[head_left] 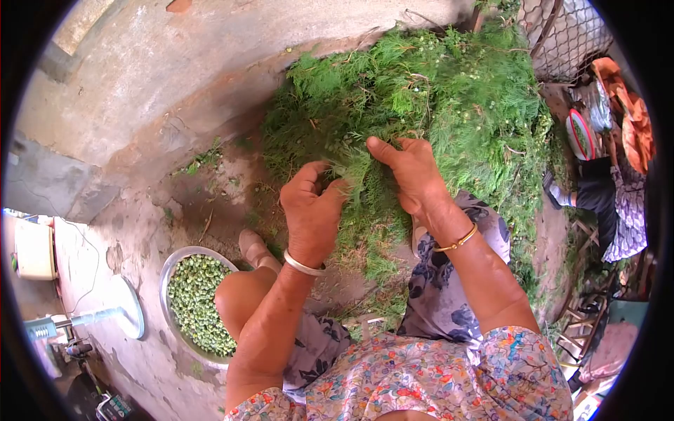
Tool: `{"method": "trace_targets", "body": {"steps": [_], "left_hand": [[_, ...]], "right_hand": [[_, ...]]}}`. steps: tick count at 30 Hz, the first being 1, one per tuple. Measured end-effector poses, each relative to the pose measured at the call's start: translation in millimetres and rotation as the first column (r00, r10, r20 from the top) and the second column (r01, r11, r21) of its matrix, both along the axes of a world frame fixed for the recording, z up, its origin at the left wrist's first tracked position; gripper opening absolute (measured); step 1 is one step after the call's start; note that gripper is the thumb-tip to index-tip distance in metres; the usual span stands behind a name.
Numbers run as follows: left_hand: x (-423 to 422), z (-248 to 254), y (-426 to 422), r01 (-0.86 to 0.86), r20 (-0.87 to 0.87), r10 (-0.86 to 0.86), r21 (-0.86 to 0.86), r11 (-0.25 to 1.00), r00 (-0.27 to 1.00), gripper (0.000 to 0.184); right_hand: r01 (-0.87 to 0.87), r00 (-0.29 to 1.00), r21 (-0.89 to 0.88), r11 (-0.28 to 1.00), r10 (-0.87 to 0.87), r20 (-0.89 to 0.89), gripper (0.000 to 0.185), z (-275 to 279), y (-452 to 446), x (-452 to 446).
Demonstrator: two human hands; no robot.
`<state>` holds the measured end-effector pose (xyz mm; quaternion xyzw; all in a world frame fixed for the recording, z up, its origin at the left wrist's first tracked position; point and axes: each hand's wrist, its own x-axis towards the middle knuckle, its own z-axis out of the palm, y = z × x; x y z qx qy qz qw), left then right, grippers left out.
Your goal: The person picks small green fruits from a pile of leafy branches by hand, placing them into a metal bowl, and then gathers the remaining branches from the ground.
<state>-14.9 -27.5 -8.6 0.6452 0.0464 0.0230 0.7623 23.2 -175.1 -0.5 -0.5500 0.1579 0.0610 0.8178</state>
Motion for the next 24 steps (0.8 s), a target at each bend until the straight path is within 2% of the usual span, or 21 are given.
{"method": "trace_targets", "body": {"steps": [3, 7, 9, 10, 11, 12, 13, 14, 15, 16, 18, 20, 21, 24], "left_hand": [[-1.6, 2.4, 6.9, 0.077, -0.064, -0.077, -0.005, 0.997, 0.995, 0.018], [-2.4, 9.7, 0.0, 0.023, -0.001, -0.023, -0.029, 0.999, 1.000, 0.016], [-1.6, 3.3, 3.5, 0.033, 0.171, -0.073, 0.225, 0.974, 0.983, 0.013], [-0.3, -1.9, 6.5, 0.033, 0.169, -0.073, 0.226, 0.974, 0.983, 0.013], [1.7, -7.7, 9.9, -0.001, 0.234, -0.089, 0.360, 0.933, 0.968, 0.012], [2.5, -10.9, 11.6, -0.045, 0.295, -0.114, 0.484, 0.874, 0.949, 0.011], [1.0, -7.0, 11.4, -0.045, 0.294, -0.114, 0.484, 0.874, 0.949, 0.011], [-1.1, 0.6, 11.1, 0.086, 0.046, -0.101, 0.255, 0.963, 0.994, 0.009], [-2.6, 6.2, 11.0, 0.149, -0.201, -0.149, -0.016, 0.989, 0.968, 0.007], [-3.0, 8.1, 11.6, 0.149, -0.201, -0.149, -0.016, 0.989, 0.968, 0.007], [-3.4, 11.0, 12.4, 0.224, -0.216, -0.260, -0.175, 0.959, 0.941, 0.005], [-5.0, 16.5, 7.0, 0.160, -0.255, -0.205, -0.187, 0.969, 0.945, 0.005], [-5.7, 17.9, 4.9, 0.094, -0.295, -0.150, -0.195, 0.976, 0.944, 0.006], [-6.6, 13.5, 14.7, 0.116, -0.244, -0.163, -0.194, 0.974, 0.956, 0.010]], "right_hand": [[-0.005, 1.000, -0.001, 1.000, 0.005, -0.016, 0.023, -0.6, -2.1, 0.7], [-0.012, 1.000, 0.003, 1.000, 0.012, -0.006, 0.027, -0.3, -4.4, 1.2], [-0.030, 0.999, -0.040, 0.999, 0.029, -0.021, 0.025, -7.1, -8.9, 3.5], [-0.048, 0.998, -0.082, 0.995, 0.046, -0.036, 0.025, -2.0, -6.6, 3.0], [-0.048, 0.998, -0.082, 0.995, 0.045, -0.038, 0.025, 5.2, -6.3, 0.3], [-0.112, 0.992, 0.030, 0.993, 0.113, -0.046, 0.025, 15.3, -8.1, -3.8], [-0.173, 0.982, 0.142, 0.975, 0.181, -0.047, 0.028, 24.2, -7.4, -6.4], [-0.174, 0.982, 0.142, 0.975, 0.182, -0.047, 0.028, 20.0, -9.4, -5.3], [-0.229, 0.973, 0.114, 0.967, 0.232, -0.012, 0.030, 12.0, -13.2, -3.2], [-0.281, 0.960, 0.085, 0.956, 0.281, 0.021, 0.033, 11.0, -13.5, -2.6], [-0.294, 0.956, 0.087, 0.952, 0.293, 0.025, 0.032, 13.4, -12.7, -5.5], [-0.306, 0.952, 0.090, 0.948, 0.304, 0.028, 0.030, 14.2, -12.6, -5.6], [-0.230, 0.973, 0.110, 0.967, 0.229, 0.018, 0.028, 12.3, -13.9, -2.9], [-0.060, 0.997, 0.161, 0.985, 0.065, -0.029, 0.023, 15.7, -23.8, 6.6]]}}
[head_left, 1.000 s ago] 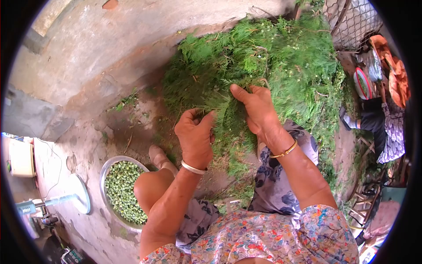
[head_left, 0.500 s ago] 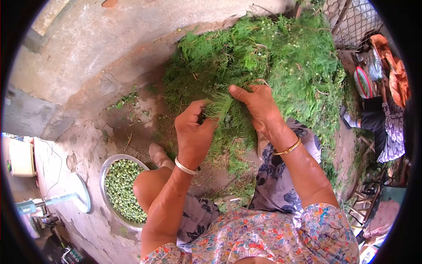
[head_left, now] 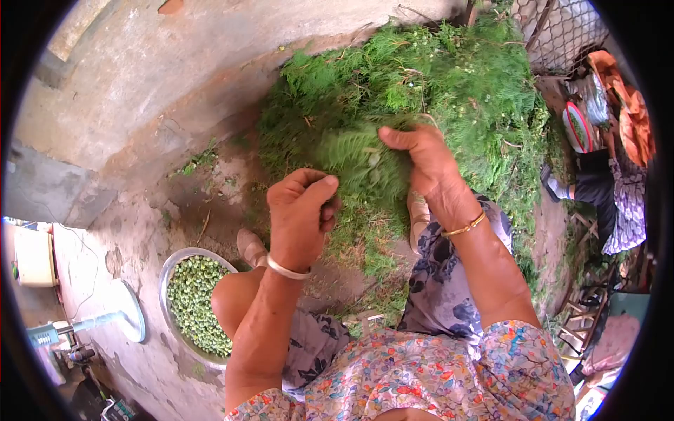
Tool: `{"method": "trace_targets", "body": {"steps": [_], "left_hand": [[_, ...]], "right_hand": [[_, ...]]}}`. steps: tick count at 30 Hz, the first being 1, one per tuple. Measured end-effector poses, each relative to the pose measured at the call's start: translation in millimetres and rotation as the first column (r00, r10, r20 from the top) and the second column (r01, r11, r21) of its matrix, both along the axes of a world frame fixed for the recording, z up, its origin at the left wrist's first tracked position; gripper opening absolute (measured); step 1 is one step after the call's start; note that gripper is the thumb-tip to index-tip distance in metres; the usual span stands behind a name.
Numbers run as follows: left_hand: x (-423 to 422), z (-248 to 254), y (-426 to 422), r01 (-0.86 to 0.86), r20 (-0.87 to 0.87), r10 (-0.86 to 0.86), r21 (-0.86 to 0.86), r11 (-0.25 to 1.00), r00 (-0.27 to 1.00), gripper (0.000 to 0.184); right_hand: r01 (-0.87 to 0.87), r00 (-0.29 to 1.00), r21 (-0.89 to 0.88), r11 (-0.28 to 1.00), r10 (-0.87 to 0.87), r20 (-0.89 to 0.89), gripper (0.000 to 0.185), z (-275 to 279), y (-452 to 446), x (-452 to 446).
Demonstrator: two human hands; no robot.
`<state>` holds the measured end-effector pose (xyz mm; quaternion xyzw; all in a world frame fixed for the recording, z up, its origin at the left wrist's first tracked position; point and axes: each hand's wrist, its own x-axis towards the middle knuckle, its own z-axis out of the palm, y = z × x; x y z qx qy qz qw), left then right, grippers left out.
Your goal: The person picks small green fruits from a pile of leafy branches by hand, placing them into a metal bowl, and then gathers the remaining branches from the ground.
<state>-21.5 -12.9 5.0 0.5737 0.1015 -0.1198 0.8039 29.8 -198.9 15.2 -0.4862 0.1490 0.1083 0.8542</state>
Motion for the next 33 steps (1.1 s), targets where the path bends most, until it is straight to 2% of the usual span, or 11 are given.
{"method": "trace_targets", "body": {"steps": [2, 4, 8, 11, 13, 18, 20, 24, 26, 29, 33], "left_hand": [[0.6, 2.8, 10.0, 0.040, 0.007, -0.039, -0.127, 0.991, 0.999, 0.013], [1.5, 5.6, 15.9, 0.116, 0.004, -0.121, -0.303, 0.946, 0.993, 0.021], [-4.8, 11.7, 1.5, 0.079, -0.034, -0.100, -0.384, 0.920, 0.994, 0.018], [-8.4, -2.7, -5.7, 0.045, 0.079, -0.036, -0.113, 0.993, 0.996, 0.017], [-6.7, -9.1, -9.9, -0.077, 0.297, -0.030, 0.342, 0.936, 0.954, 0.017], [-0.8, -10.6, -9.8, -0.045, 0.310, -0.132, 0.504, 0.862, 0.941, 0.019], [-0.6, -5.1, -10.2, 0.013, 0.054, -0.024, 0.195, 0.981, 0.998, 0.015], [-2.6, 2.0, -3.5, -0.004, 0.083, -0.010, 0.165, 0.986, 0.996, 0.012], [-3.7, 6.9, 5.1, 0.038, 0.029, -0.034, -0.140, 0.989, 0.999, 0.012], [-3.3, 12.3, 6.6, -0.003, 0.005, 0.005, -0.311, 0.950, 1.000, 0.013], [-5.9, 2.6, 2.8, 0.040, 0.038, -0.032, -0.240, 0.970, 0.999, 0.011]], "right_hand": [[0.124, 0.992, -0.026, 0.992, -0.124, 0.002, 0.020, -6.0, -10.9, 9.0], [0.124, 0.992, -0.030, 0.992, -0.124, -0.006, 0.020, -5.4, -11.4, 6.5], [0.025, 0.999, -0.064, 0.998, -0.027, -0.031, 0.026, -18.4, -8.0, 3.9], [0.051, 0.999, -0.072, 0.996, -0.050, 0.010, 0.021, -10.9, 8.9, -4.6], [-0.010, 0.999, -0.185, 0.983, 0.017, 0.039, 0.021, -11.8, 15.8, -7.3], [-0.028, 0.986, -0.259, 0.966, 0.069, 0.151, 0.023, -10.5, 28.4, -12.4], [-0.071, 0.994, -0.209, 0.975, 0.086, 0.063, 0.024, -5.2, 28.0, -13.2], [0.069, 0.997, -0.060, 0.996, -0.070, -0.016, 0.021, -4.0, 15.7, -2.6], [0.069, 0.998, -0.040, 0.997, -0.069, 0.003, 0.024, -12.8, 1.0, 4.4], [0.061, 0.998, -0.023, 0.998, -0.061, 0.004, 0.027, -9.9, -0.7, 2.2], [0.047, 0.994, 0.063, 0.997, -0.041, -0.098, 0.026, -15.2, -0.9, 1.5]]}}
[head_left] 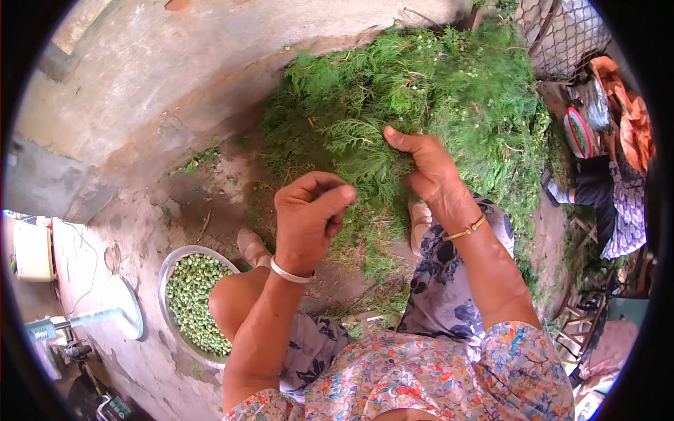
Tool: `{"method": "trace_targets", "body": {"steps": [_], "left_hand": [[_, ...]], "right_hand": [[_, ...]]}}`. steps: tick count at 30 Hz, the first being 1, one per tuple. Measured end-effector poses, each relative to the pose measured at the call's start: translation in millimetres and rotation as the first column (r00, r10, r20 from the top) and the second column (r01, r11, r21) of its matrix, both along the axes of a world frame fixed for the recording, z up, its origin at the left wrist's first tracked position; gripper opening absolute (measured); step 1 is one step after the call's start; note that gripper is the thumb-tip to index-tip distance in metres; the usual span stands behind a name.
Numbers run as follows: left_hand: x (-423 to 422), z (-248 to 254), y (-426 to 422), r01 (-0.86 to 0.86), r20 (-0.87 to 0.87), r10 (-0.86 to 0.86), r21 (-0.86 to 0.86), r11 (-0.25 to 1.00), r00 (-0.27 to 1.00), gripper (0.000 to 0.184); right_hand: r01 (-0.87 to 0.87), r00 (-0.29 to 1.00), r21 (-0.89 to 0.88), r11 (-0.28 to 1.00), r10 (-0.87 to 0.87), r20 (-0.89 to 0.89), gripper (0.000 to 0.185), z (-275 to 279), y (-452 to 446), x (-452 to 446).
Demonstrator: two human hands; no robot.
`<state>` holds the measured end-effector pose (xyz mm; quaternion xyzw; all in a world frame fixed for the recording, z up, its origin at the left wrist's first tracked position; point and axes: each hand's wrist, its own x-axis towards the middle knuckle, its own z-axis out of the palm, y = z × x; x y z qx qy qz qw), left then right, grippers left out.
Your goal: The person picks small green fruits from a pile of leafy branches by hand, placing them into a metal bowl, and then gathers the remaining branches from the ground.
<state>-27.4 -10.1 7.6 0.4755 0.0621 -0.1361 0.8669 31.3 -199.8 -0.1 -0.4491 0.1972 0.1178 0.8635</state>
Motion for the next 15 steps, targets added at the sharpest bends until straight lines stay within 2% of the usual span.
{"method": "trace_targets", "body": {"steps": [2, 3, 4, 6, 7, 9, 10, 12, 15], "left_hand": [[-2.7, -0.9, -4.7, 0.037, 0.184, -0.117, 0.391, 0.920, 0.976, 0.010], [-3.2, -1.2, -9.1, -0.044, 0.341, -0.172, 0.542, 0.839, 0.924, 0.011], [-4.3, -3.7, -14.2, -0.045, 0.342, -0.172, 0.542, 0.839, 0.924, 0.011], [-6.3, -11.9, -21.5, -0.259, 0.456, -0.069, 0.618, 0.742, 0.888, 0.014], [-4.8, -14.9, -21.6, -0.258, 0.454, -0.070, 0.618, 0.742, 0.888, 0.014], [0.3, -18.7, -21.6, -0.356, 0.438, 0.053, 0.649, 0.673, 0.898, 0.021], [1.6, -17.9, -21.6, -0.355, 0.437, 0.052, 0.649, 0.673, 0.898, 0.021], [3.0, -15.8, -21.7, -0.233, 0.279, 0.084, 0.557, 0.797, 0.957, 0.026], [1.9, -18.6, -26.9, -0.160, 0.236, 0.034, 0.540, 0.826, 0.971, 0.027]], "right_hand": [[0.003, 1.000, 0.043, 0.999, -0.002, -0.031, 0.027, -1.3, 1.4, -1.0], [-0.002, 1.000, 0.039, 0.999, 0.003, -0.024, 0.026, -1.9, 3.5, -1.7], [-0.007, 1.000, 0.037, 0.999, 0.007, -0.017, 0.025, -2.2, 5.6, -2.6], [-0.033, 0.999, -0.016, 0.999, 0.032, -0.026, 0.024, 1.8, 9.6, -5.1], [-0.059, 0.998, -0.069, 0.996, 0.056, -0.036, 0.023, 3.0, 10.8, -5.9], [-0.065, 0.997, -0.071, 0.995, 0.062, -0.040, 0.022, -0.3, 11.6, -5.7], [-0.071, 0.997, -0.073, 0.995, 0.069, -0.042, 0.022, -1.5, 12.0, -5.4], [-0.056, 0.998, -0.043, 0.998, 0.055, -0.021, 0.022, -2.4, 13.7, -6.4], [-0.028, 0.999, -0.018, 0.999, 0.029, 0.018, 0.022, -3.8, 17.0, -9.1]]}}
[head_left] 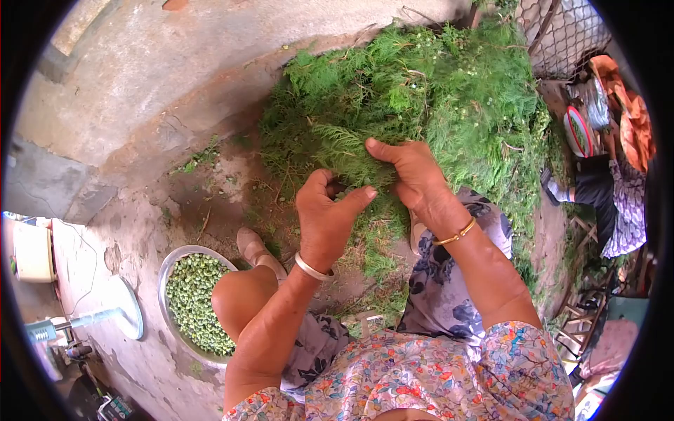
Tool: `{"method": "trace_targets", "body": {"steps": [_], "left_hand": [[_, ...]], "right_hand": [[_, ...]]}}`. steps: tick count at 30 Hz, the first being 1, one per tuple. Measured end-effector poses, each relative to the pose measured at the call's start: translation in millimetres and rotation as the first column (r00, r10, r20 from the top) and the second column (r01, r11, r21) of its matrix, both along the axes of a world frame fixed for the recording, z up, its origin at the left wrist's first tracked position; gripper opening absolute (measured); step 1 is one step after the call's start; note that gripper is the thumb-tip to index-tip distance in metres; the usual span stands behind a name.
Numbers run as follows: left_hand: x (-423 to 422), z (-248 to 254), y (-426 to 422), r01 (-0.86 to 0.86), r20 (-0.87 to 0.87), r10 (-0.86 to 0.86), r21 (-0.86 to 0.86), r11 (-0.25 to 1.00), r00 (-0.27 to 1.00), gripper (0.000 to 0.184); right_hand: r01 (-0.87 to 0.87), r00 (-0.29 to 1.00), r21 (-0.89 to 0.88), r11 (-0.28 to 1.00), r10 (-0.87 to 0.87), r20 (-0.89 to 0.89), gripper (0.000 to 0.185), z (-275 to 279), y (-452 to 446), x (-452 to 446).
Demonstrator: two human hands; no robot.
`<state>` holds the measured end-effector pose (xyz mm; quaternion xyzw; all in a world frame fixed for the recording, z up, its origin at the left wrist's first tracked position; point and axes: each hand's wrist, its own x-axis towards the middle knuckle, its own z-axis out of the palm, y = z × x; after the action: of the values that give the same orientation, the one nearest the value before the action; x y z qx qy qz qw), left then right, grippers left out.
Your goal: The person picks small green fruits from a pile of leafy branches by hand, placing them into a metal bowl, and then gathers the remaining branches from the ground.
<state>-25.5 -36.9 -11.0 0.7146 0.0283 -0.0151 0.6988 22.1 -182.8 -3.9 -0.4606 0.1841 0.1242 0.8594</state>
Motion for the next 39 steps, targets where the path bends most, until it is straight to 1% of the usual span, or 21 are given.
{"method": "trace_targets", "body": {"steps": [1, 3, 7, 10, 12, 13, 14, 16, 18, 19, 21, 23, 25, 27, 28, 29, 31, 35, 37, 38, 39], "left_hand": [[0.3, -4.4, -3.6, 0.001, -0.002, -0.001, 0.000, 1.000, 1.000, 0.027], [1.5, -14.9, -10.6, -0.045, 0.186, 0.030, 0.078, 0.996, 0.982, 0.018], [2.0, -9.4, -7.6, -0.008, 0.060, 0.002, 0.108, 0.994, 0.998, 0.014], [3.4, -2.4, -1.1, 0.052, 0.005, -0.053, 0.015, 0.999, 0.999, 0.016], [0.8, 7.0, 3.8, 0.163, -0.200, -0.197, -0.178, 0.971, 0.960, 0.012], [-0.8, 9.9, 4.7, 0.163, -0.199, -0.198, -0.179, 0.970, 0.960, 0.012], [-3.6, 12.5, 5.6, 0.147, -0.266, -0.229, -0.295, 0.944, 0.936, 0.009], [-12.4, 15.8, 10.5, 0.122, -0.320, -0.265, -0.403, 0.907, 0.910, 0.008], [-20.1, 19.8, 21.2, 0.170, -0.343, -0.436, -0.591, 0.789, 0.832, 0.010], [-18.5, 25.5, 28.3, 0.178, -0.334, -0.437, -0.587, 0.790, 0.835, 0.010], [-15.7, 39.0, 48.4, 0.023, -0.353, -0.267, -0.564, 0.825, 0.897, 0.018], [-10.7, 44.3, 79.5, -0.048, -0.269, -0.185, -0.674, 0.737, 0.945, 0.024], [-12.3, 57.1, 120.2, -0.059, -0.213, -0.152, -0.745, 0.665, 0.965, 0.024], [-23.3, 68.7, 160.3, -0.155, -0.195, 0.016, -0.725, 0.671, 0.981, 0.022], [-33.7, 68.4, 181.6, -0.184, -0.169, 0.090, -0.697, 0.694, 0.982, 0.022], [-47.0, 63.9, 202.6, -0.214, -0.138, 0.163, -0.666, 0.715, 0.977, 0.021], [-82.9, 49.8, 238.4, -0.444, -0.190, 0.409, -0.525, 0.726, 0.893, 0.023], [-153.4, 26.7, 247.5, -0.728, -0.161, 0.711, -0.096, 0.679, 0.684, 0.043], [-187.3, -19.7, 291.1, -0.587, 0.140, 0.578, 0.342, 0.734, 0.804, 0.051], [-205.8, -52.8, 316.7, -0.586, 0.539, 0.233, 0.710, 0.391, 0.809, 0.051], [-201.2, -54.2, 331.3, -0.552, -0.060, 0.690, 0.551, 0.626, 0.722, 0.047]], "right_hand": [[0.012, 1.000, -0.004, 1.000, -0.011, 0.020, 0.022, -0.5, 1.5, -0.9], [-0.007, 1.000, -0.017, 1.000, 0.008, 0.030, 0.022, 0.0, 4.8, -3.3], [-0.003, 0.998, -0.155, 0.988, 0.013, 0.066, 0.022, 5.8, 9.2, -4.6], [-0.016, 0.997, -0.230, 0.973, 0.033, 0.069, 0.024, 4.1, 6.5, -3.1], [-0.033, 0.996, -0.266, 0.964, 0.054, 0.073, 0.022, 5.9, 3.2, -3.9], [-0.051, 0.994, -0.302, 0.952, 0.078, 0.078, 0.020, 7.6, 1.2, -2.9], [-0.051, 0.994, -0.303, 0.952, 0.079, 0.080, 0.020, 8.3, -2.8, 1.1], [0.116, 0.993, -0.174, 0.978, -0.111, 0.037, 0.018, 9.1, -14.2, 10.1], [0.088, 0.995, -0.107, 0.990, -0.082, 0.058, 0.016, 10.4, -23.9, 11.4], [0.060, 0.996, -0.043, 0.997, -0.056, 0.072, 0.014, 10.7, -28.5, 11.5], [0.009, 0.996, -0.018, 1.000, -0.007, 0.088, 0.014, 6.2, -36.5, 7.0], [-0.011, 1.000, 0.062, 0.998, 0.010, 0.013, 0.017, 6.3, -42.2, 0.1], [-0.010, 0.996, 0.039, 0.999, 0.007, 0.085, 0.020, 15.6, -41.6, -9.1], [-0.003, 0.993, 0.208, 0.978, -0.022, 0.118, 0.020, 21.5, -42.4, -13.9], [0.009, 0.995, 0.112, 0.994, -0.020, 0.101, 0.024, 19.6, -45.6, -13.4], [0.008, 0.993, 0.124, 0.992, -0.022, 0.116, 0.024, 17.6, -48.2, -13.9], [-0.044, 0.991, 0.195, 0.980, 0.018, 0.129, 0.027, 9.5, -53.5, -16.3], [-0.181, 0.974, 0.300, 0.936, 0.129, 0.185, 0.039, 30.3, -57.3, -32.2], [-0.274, 0.949, 0.312, 0.910, 0.203, 0.242, 0.045, 32.5, -58.9, -37.6], [-0.308, 0.934, 0.336, 0.890, 0.216, 0.285, 0.047, 36.7, -57.4, -44.0], [-0.341, 0.918, 0.358, 0.870, 0.225, 0.327, 0.048, 40.8, -56.1, -51.3]]}}
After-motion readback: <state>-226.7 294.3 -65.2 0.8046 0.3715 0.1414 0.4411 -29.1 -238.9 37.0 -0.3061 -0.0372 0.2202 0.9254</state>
